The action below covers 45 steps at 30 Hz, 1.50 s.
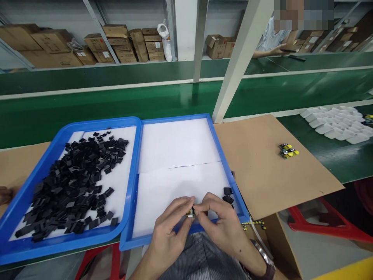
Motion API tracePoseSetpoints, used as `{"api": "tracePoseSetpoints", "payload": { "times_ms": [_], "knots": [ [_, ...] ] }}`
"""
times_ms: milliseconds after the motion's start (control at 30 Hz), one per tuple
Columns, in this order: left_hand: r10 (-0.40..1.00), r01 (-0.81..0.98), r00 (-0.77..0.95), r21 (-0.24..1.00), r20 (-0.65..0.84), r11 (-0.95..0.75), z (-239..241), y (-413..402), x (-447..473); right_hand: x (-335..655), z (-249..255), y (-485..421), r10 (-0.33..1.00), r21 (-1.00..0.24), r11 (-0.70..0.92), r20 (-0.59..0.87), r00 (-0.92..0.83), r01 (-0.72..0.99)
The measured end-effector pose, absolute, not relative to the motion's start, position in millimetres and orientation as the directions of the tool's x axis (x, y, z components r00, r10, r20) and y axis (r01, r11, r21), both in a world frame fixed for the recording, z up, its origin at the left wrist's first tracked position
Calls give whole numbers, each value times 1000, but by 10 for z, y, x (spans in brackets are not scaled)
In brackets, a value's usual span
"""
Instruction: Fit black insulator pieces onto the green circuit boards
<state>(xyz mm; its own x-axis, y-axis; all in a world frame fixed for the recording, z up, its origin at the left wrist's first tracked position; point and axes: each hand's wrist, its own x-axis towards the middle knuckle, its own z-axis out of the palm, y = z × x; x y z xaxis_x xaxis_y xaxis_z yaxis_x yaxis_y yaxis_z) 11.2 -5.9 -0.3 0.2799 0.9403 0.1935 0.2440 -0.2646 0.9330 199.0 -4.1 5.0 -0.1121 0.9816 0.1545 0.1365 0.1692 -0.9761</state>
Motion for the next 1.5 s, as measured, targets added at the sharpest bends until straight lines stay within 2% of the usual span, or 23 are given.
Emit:
{"api": "tracePoseSetpoints", "payload": {
  "times_ms": [67, 133, 267, 367, 667, 967, 1133, 1300, 1367, 1500],
  "knots": [
    [937, 234, 295, 937, 185, -258, 8, -73, 116, 2029, 69, -12, 989, -996, 54, 44, -139, 69],
    [949, 183, 291, 967, 119, -177, 17, -95, 125, 2058, 92, 6, 987, -999, -33, -31, -157, -10],
    [968, -24, 221, 992, -114, 123, 28, -126, 155, 2053, 115, -12, 992, -998, -43, -37, -121, -51],
    [962, -92, 219, 977, -166, 190, 58, -115, 169, 2026, 122, -35, 994, -998, -53, -48, -100, -43],
    [967, -92, 237, 989, -91, 115, 45, -95, 185, 2024, 157, -38, 993, -993, 62, 51, -109, 100],
    [958, 112, 228, 973, 173, -202, -74, -106, 155, 2028, 189, -45, 979, -959, 154, 115, -169, 238],
    [949, 124, 260, 969, 178, -215, -95, -116, 155, 2098, 178, 53, 968, -996, -22, -42, -246, 84],
    [947, 179, 271, 957, 173, -226, -75, -140, 140, 2118, 108, 52, 950, -971, -209, -173, -261, -116],
    [959, 209, 226, 954, 168, -217, -84, -155, 151, 2115, 74, -5, 967, -976, -169, -138, -214, -138],
    [969, 168, 141, 960, 203, -226, -125, -172, 209, 2105, 17, -145, 990, -998, 68, 68, -125, -3]
  ]
}}
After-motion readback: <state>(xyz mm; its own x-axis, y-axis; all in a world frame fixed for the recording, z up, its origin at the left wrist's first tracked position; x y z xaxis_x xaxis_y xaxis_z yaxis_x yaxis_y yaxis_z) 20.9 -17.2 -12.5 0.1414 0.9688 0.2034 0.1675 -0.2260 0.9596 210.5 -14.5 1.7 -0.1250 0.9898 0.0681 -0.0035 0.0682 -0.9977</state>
